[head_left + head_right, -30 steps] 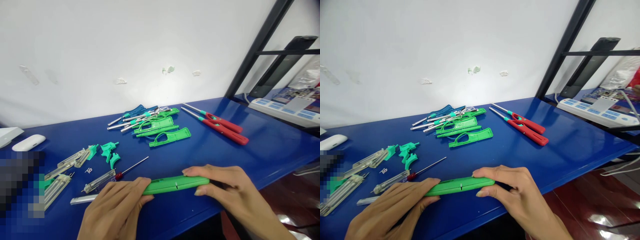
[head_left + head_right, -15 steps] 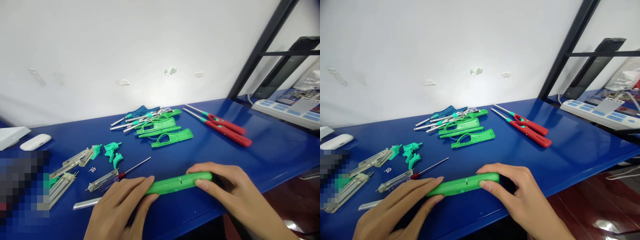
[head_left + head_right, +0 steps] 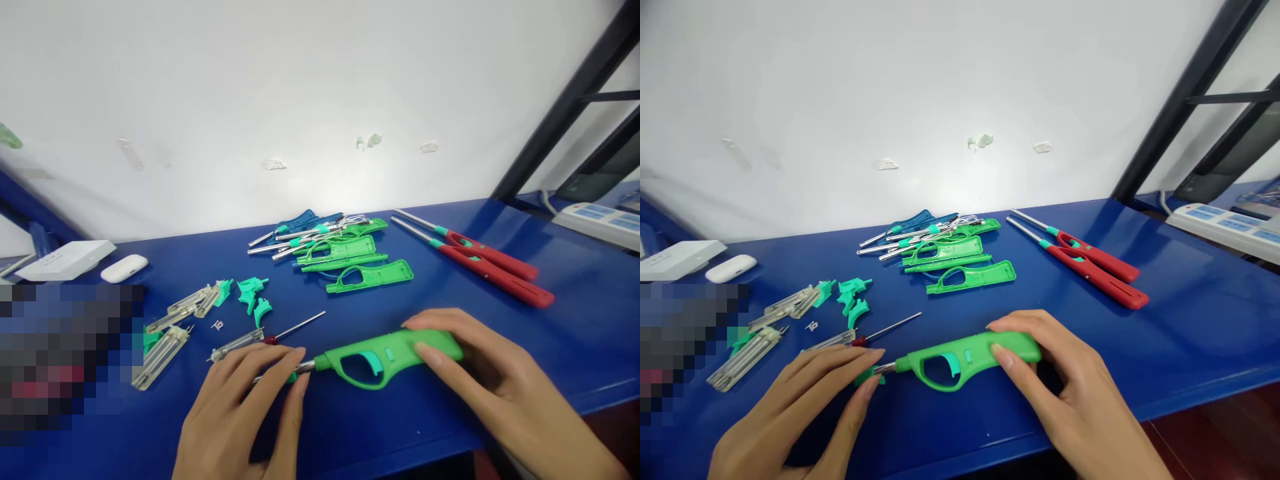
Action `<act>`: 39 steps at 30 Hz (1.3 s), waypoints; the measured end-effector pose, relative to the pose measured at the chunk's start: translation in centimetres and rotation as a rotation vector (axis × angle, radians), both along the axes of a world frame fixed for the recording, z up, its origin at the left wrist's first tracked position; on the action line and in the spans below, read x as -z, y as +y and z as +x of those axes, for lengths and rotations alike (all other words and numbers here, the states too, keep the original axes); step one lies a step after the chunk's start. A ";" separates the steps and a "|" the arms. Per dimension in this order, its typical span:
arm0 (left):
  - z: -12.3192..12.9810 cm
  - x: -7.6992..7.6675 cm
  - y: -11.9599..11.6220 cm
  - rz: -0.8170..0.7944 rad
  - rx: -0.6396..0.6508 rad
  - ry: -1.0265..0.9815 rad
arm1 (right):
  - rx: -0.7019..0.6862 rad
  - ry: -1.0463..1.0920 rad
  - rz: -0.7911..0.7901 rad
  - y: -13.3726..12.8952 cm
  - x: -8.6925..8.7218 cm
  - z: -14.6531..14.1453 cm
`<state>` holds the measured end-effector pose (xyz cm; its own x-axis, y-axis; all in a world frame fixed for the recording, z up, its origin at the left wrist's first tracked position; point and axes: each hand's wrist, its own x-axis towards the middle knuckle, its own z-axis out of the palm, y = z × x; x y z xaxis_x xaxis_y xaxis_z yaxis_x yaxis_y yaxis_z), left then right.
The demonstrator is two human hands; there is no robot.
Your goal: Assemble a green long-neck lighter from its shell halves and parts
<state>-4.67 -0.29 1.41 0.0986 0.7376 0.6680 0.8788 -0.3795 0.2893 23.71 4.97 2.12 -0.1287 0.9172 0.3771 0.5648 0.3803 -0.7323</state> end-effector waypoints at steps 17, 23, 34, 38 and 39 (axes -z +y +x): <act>0.1 -0.4 0.0 -0.042 0.019 0.158 | -0.066 -0.076 0.040 0.3 1.8 0.9; 0.6 -0.5 0.0 -0.020 0.080 0.138 | -0.094 -0.068 -0.067 0.1 1.3 1.5; 0.0 1.0 -0.3 0.028 0.180 0.121 | -0.105 -0.042 -0.041 -0.1 0.8 1.5; 0.4 0.6 -0.2 0.056 0.185 0.078 | -0.102 -0.047 -0.066 0.0 0.8 1.7; 0.6 0.6 -0.1 0.056 0.180 0.066 | -0.105 -0.045 -0.067 0.0 0.8 1.6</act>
